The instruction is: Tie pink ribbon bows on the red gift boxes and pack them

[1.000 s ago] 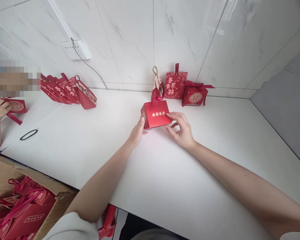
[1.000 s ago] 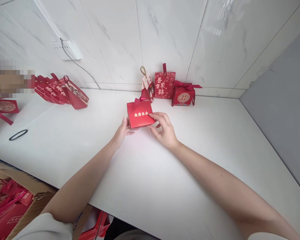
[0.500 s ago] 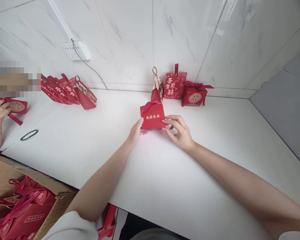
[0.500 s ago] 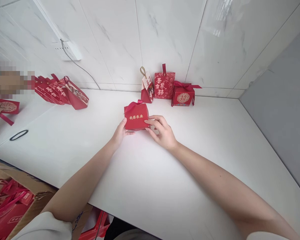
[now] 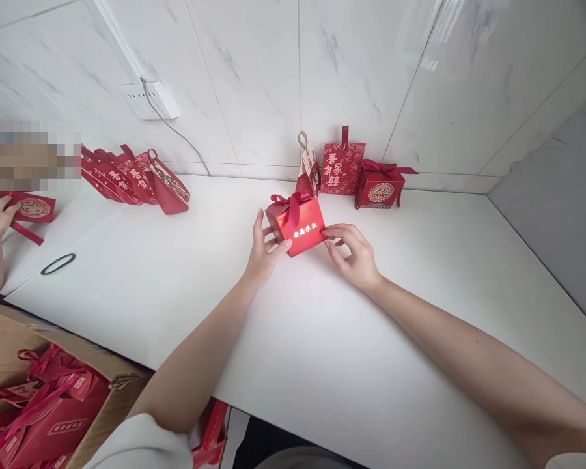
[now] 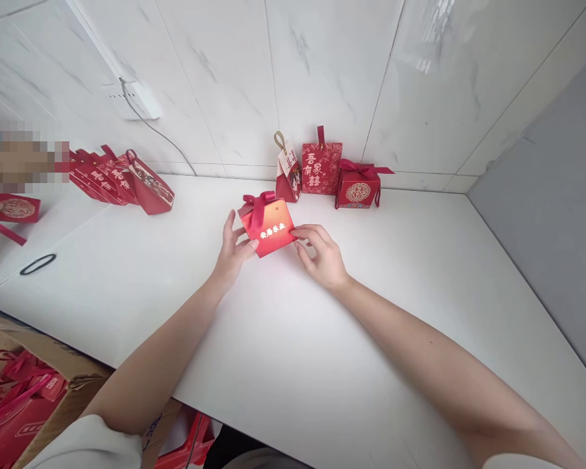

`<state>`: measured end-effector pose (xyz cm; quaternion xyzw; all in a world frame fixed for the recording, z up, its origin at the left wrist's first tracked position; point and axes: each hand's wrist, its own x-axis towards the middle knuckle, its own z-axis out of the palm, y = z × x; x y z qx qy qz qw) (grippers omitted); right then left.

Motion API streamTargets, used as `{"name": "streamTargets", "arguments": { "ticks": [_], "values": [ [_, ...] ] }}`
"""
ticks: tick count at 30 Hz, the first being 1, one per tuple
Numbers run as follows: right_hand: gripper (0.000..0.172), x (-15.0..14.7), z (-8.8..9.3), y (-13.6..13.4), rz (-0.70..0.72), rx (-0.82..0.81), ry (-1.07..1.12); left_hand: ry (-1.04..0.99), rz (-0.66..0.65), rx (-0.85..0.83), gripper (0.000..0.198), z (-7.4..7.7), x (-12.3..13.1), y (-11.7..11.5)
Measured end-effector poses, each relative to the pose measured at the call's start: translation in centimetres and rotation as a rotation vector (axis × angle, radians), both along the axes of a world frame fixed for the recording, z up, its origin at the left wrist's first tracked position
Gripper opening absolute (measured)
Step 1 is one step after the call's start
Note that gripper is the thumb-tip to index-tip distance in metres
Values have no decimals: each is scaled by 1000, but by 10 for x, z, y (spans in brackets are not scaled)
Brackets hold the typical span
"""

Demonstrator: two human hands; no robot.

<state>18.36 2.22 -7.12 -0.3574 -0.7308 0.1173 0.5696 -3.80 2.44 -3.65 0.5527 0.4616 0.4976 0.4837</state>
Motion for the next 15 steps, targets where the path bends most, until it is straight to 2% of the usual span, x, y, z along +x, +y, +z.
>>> {"name": "streamTargets", "arguments": {
  "ticks": [3,6,9,15],
  "values": [
    [30,0,-1,0,22,-96,31,28,-14,182,114,-1,0,0],
    [43,0,-1,-1,106,-162,60,141,-28,372,119,-2,-1,-2],
    [43,1,0,-2,174,-166,76,292,0,537,120,-2,-1,-3],
    [45,4,-1,-1,145,-129,161,395,22,752,123,-1,-2,-2]
  ]
}}
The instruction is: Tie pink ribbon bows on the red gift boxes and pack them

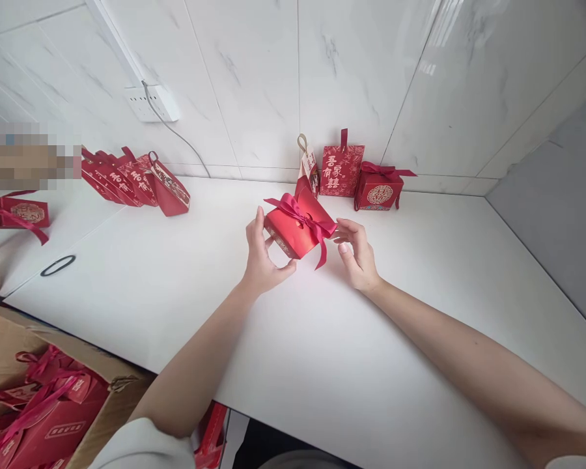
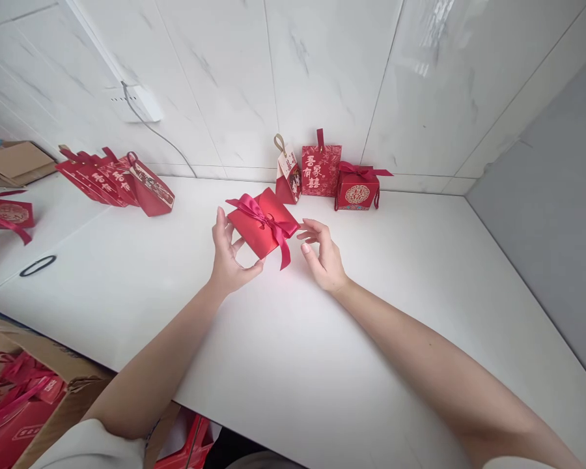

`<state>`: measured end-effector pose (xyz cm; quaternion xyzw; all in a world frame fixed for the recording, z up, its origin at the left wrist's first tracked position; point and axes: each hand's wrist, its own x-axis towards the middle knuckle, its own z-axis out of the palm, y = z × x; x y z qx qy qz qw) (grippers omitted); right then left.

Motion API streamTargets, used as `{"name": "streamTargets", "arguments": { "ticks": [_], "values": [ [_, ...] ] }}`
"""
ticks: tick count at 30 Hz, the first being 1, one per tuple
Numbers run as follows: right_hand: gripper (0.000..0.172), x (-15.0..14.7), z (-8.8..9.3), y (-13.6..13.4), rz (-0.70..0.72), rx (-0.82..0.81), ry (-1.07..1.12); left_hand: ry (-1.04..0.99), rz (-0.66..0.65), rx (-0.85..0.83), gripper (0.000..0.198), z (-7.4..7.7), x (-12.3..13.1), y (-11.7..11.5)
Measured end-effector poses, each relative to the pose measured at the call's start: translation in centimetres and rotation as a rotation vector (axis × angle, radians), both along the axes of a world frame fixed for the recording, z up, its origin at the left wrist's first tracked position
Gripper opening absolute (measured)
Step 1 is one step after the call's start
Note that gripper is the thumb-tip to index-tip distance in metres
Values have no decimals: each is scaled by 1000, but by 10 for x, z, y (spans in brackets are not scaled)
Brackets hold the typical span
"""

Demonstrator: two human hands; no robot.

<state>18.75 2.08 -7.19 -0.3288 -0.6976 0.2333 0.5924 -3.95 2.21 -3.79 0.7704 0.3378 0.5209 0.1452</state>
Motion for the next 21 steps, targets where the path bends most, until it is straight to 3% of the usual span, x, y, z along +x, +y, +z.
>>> {"name": "streamTargets", "arguments": {
  "ticks": [4,6,9,12,14,21],
  "values": [
    [58,1,-2,3,113,-48,22,38,19,33,114,-1,-3,1],
    [62,1,-3,5,194,-115,5,-55,-55,-109,104,-2,-2,1],
    [67,2,-4,6,300,-191,-17,-352,-210,-410,87,-3,1,1],
    [76,3,-3,5,374,-188,-85,-639,-282,-715,65,0,5,0],
    [79,3,-2,4,393,-156,-152,-759,-319,-887,63,4,6,0],
    [74,0,-3,0,450,-139,-314,-855,-454,-1044,70,13,-2,0]
  ]
}}
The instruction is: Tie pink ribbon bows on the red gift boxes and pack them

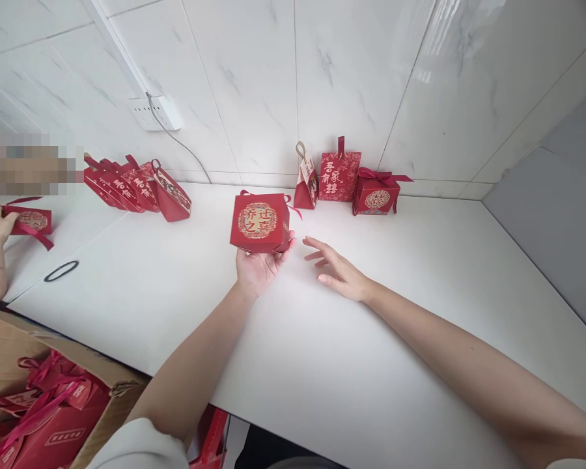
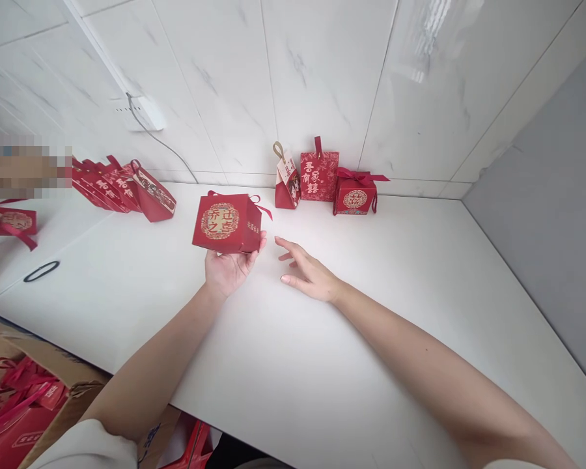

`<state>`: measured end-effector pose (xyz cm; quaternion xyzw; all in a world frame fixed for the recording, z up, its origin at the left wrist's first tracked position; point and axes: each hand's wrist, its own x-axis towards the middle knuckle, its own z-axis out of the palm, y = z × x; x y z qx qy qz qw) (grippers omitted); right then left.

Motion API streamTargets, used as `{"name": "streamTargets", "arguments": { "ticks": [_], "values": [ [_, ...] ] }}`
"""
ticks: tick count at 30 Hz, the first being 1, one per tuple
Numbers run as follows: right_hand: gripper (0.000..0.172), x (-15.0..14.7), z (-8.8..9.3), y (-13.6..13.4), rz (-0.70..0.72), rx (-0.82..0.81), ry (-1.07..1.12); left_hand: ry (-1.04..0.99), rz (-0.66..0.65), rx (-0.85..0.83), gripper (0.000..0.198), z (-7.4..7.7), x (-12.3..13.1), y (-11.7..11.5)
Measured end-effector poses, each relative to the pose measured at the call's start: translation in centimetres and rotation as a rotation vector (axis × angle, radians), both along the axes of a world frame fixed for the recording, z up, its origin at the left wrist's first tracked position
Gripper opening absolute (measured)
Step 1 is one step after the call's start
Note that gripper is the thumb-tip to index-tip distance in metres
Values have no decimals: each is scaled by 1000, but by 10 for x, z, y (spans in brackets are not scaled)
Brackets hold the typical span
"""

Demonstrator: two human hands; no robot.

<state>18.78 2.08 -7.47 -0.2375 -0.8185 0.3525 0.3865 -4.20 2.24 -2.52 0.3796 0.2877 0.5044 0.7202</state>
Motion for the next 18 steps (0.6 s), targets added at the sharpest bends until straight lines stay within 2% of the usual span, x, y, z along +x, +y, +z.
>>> {"name": "streamTargets", "arguments": {
  "ticks": [8,13,16,18],
  "values": [
    [61,0,-5,2,-27,-16,-9,-7,-41,11,72,9,-5,-4],
    [54,1,-7,0,-53,-18,-16,52,-177,-78,84,17,-4,-11],
    [54,2,-9,-2,-74,-23,-35,129,-253,-137,83,32,-6,-17],
    [55,3,-10,-4,-90,-35,-43,181,-260,-140,79,50,-12,-23]
  ]
}}
